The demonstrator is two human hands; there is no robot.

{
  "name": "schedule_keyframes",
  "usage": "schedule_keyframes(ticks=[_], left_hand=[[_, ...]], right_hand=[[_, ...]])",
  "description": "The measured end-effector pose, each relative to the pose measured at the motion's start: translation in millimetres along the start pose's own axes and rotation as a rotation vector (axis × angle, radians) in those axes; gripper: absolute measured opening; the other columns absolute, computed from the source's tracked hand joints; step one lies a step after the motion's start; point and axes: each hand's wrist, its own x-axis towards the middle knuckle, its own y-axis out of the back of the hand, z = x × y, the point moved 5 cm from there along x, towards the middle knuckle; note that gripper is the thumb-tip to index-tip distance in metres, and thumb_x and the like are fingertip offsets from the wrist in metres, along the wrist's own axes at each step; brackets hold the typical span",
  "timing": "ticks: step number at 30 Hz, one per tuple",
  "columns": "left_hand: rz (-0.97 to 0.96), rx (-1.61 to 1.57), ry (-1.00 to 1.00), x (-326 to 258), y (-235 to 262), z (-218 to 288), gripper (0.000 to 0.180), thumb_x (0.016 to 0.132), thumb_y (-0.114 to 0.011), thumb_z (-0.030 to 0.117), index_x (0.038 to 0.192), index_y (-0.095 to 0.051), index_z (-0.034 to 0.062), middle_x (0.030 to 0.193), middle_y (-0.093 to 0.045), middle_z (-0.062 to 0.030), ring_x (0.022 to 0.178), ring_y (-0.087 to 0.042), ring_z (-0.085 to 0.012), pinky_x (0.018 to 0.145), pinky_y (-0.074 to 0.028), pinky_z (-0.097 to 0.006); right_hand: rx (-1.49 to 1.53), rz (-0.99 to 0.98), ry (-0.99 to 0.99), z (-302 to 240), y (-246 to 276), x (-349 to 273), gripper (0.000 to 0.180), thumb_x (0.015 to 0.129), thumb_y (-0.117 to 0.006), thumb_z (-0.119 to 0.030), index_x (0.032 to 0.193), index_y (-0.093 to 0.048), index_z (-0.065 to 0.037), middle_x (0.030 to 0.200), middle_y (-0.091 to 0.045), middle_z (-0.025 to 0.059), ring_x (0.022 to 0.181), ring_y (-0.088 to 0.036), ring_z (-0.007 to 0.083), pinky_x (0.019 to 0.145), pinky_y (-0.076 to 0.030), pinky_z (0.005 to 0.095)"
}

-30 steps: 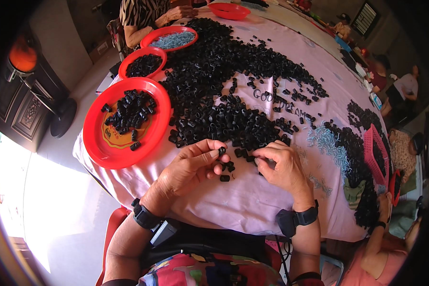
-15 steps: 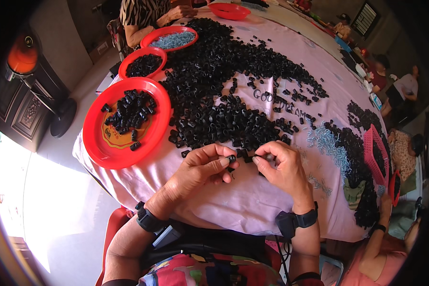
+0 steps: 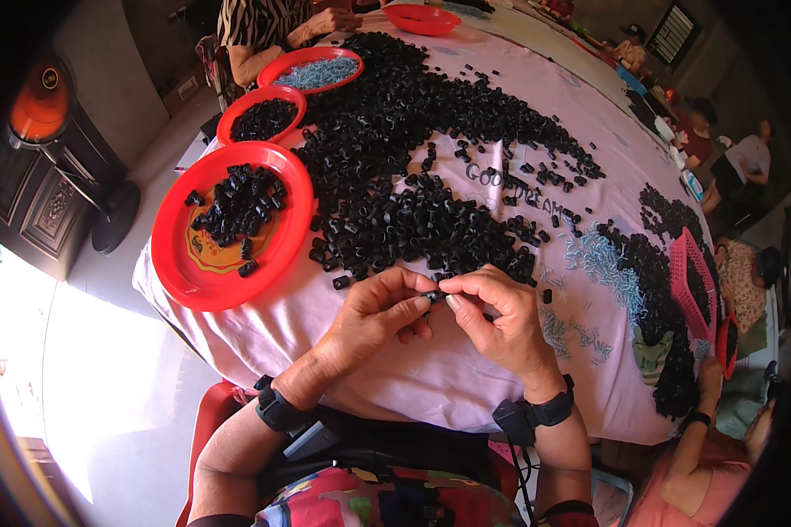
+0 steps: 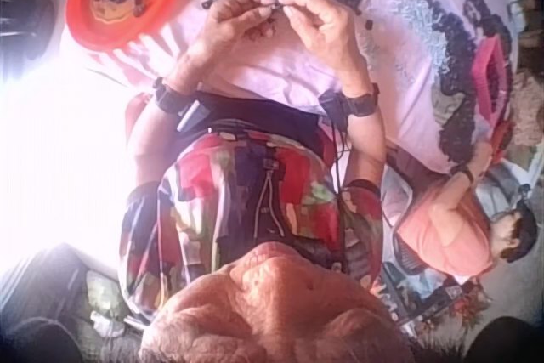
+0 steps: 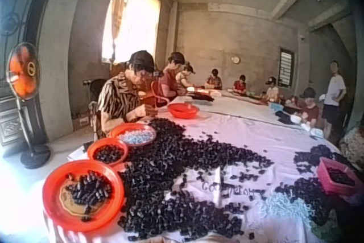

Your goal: Manually assembling or connecting small black plastic shoe components at a large table with other workers.

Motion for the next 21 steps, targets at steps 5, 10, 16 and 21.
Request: schedule_keyframes(ticks=[5, 10, 16, 21], left_hand=[[0.024, 0.037, -0.01, 0.3, 0.0, -1.7, 0.021, 0.105, -0.062, 0.013, 0.123, -0.061, 0.0033, 0.101, -0.068, -0.0002, 0.085, -0.068, -0.0073, 0.072, -0.053, -0.023], [0.019, 0.081, -0.039, 1.8, 0.2, -2.3, 0.023, 0.104, -0.064, 0.015, 0.123, -0.062, 0.0017, 0.1, -0.067, -0.0002, 0.085, -0.069, -0.0083, 0.071, -0.055, -0.024], [0.027, 0.123, -0.044, 2.5, 1.2, -3.5, 0.021, 0.103, -0.065, 0.013, 0.121, -0.064, 0.0017, 0.098, -0.068, -0.0002, 0.084, -0.069, -0.0074, 0.071, -0.056, -0.024], [0.045, 0.212, -0.076, 0.4, 0.0, -1.2, 0.017, 0.102, -0.065, 0.009, 0.117, -0.065, 0.0008, 0.094, -0.07, -0.0006, 0.083, -0.068, -0.0069, 0.071, -0.056, -0.023]], right_hand=[[-0.022, -0.006, 0.0, -0.6, -0.9, -0.6, 0.019, 0.088, -0.073, 0.002, 0.106, -0.075, -0.005, 0.085, -0.069, 0.0041, 0.067, -0.06, 0.0121, 0.059, -0.05, 0.026], [0.019, 0.037, -0.078, 1.6, -1.4, -2.3, 0.017, 0.087, -0.074, 0.001, 0.103, -0.074, -0.005, 0.085, -0.069, 0.0049, 0.07, -0.065, 0.0133, 0.06, -0.052, 0.0263], [0.006, 0.004, -0.067, 2.0, -2.3, -1.6, 0.015, 0.085, -0.076, 0.001, 0.098, -0.073, -0.005, 0.084, -0.069, 0.0056, 0.069, -0.067, 0.0139, 0.058, -0.053, 0.0264], [-0.007, -0.006, -0.017, 5.9, -4.6, -3.9, 0.015, 0.082, -0.077, 0.002, 0.095, -0.073, -0.005, 0.081, -0.068, 0.0063, 0.068, -0.067, 0.0152, 0.058, -0.054, 0.0276]])
